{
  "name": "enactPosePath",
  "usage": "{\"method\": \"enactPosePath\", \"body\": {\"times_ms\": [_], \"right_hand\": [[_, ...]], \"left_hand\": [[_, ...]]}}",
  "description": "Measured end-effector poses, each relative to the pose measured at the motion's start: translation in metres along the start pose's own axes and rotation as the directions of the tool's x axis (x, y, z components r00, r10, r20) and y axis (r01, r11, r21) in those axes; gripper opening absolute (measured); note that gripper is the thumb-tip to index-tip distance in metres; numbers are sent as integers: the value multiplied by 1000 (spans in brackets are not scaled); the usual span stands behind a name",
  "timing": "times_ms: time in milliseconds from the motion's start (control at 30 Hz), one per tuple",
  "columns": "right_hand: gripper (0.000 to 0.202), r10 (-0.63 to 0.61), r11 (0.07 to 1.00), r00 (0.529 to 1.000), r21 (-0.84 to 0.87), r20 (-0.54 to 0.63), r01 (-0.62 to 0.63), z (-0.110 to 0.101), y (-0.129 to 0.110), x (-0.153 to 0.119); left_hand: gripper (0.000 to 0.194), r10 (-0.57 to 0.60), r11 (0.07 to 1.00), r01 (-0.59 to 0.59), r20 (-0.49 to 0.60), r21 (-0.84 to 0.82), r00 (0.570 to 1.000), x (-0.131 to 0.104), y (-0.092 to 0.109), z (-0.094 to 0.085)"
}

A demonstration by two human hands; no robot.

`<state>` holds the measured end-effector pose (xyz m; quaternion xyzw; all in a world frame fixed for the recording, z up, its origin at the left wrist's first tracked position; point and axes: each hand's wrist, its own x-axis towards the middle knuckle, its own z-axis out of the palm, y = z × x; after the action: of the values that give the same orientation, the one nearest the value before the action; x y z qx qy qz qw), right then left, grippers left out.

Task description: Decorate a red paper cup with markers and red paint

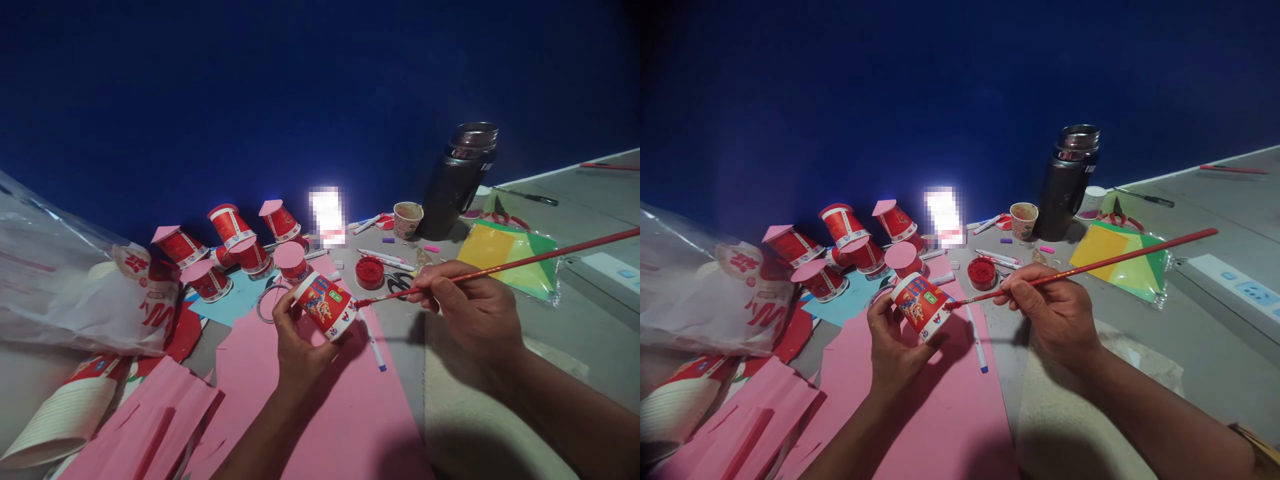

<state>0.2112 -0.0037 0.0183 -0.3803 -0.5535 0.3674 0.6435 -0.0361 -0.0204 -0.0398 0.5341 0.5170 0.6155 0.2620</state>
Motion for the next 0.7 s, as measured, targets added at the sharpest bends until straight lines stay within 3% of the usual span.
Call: {"method": "enactPosePath", "body": {"times_ms": [167, 367, 700], "right_hand": [[23, 38, 999, 998, 0, 51, -38, 0, 5, -3], [31, 56, 997, 998, 60, -32, -54, 2, 1, 3], [33, 45, 998, 998, 51, -47, -43, 4, -3, 5]], "left_hand": [[88, 0, 1000, 0, 2, 3, 1000, -1, 1, 1], [92, 6, 1000, -6, 19, 12, 1000, 0, 0, -1], [95, -50, 999, 50, 29, -6, 998, -2, 4, 0]]}}
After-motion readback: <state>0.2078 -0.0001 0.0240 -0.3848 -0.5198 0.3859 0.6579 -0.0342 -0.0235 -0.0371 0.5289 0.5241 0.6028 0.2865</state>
